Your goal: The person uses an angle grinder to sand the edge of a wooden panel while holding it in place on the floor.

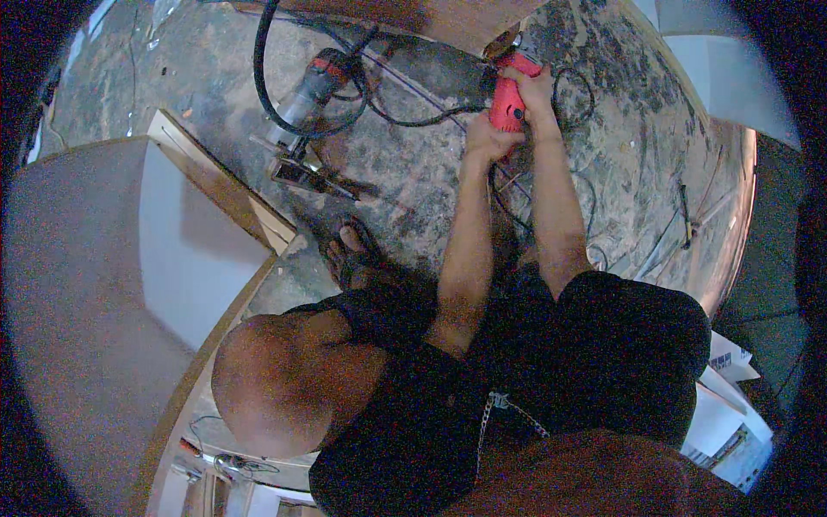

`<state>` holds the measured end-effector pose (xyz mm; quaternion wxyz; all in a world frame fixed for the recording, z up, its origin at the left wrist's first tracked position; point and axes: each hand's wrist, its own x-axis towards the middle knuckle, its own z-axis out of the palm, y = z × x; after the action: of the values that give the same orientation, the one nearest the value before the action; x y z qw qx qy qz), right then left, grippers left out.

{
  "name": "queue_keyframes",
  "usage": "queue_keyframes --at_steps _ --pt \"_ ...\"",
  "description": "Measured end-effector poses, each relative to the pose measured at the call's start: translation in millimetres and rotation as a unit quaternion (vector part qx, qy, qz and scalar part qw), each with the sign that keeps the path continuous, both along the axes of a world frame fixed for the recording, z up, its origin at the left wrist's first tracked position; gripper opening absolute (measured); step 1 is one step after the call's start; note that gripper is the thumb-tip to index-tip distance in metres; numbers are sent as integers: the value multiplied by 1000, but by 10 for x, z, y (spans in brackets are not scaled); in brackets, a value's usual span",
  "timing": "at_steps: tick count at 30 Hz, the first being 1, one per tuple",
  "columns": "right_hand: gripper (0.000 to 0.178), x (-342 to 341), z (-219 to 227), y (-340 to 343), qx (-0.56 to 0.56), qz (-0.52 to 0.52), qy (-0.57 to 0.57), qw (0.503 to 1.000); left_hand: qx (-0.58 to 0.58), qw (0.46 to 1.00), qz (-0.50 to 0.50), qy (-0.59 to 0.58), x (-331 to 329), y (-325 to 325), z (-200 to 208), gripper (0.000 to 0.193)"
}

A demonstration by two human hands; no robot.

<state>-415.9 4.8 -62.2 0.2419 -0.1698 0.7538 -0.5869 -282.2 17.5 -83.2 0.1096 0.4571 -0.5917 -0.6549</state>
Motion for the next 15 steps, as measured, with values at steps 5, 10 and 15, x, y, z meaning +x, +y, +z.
queue_keyframes --at_steps 5,10,15 --pt "61 134 60 -81 27 -5 28 999 13 1000 -11 -1 107 -67 41 53" --pt "68 52 13 -23 41 23 47 998 1 1000 -17 -13 48 -8 -62 62" --pt "66 16 -113 -37 1 21 23 1000 48 998 -34 -27 34 -15 -151 68"
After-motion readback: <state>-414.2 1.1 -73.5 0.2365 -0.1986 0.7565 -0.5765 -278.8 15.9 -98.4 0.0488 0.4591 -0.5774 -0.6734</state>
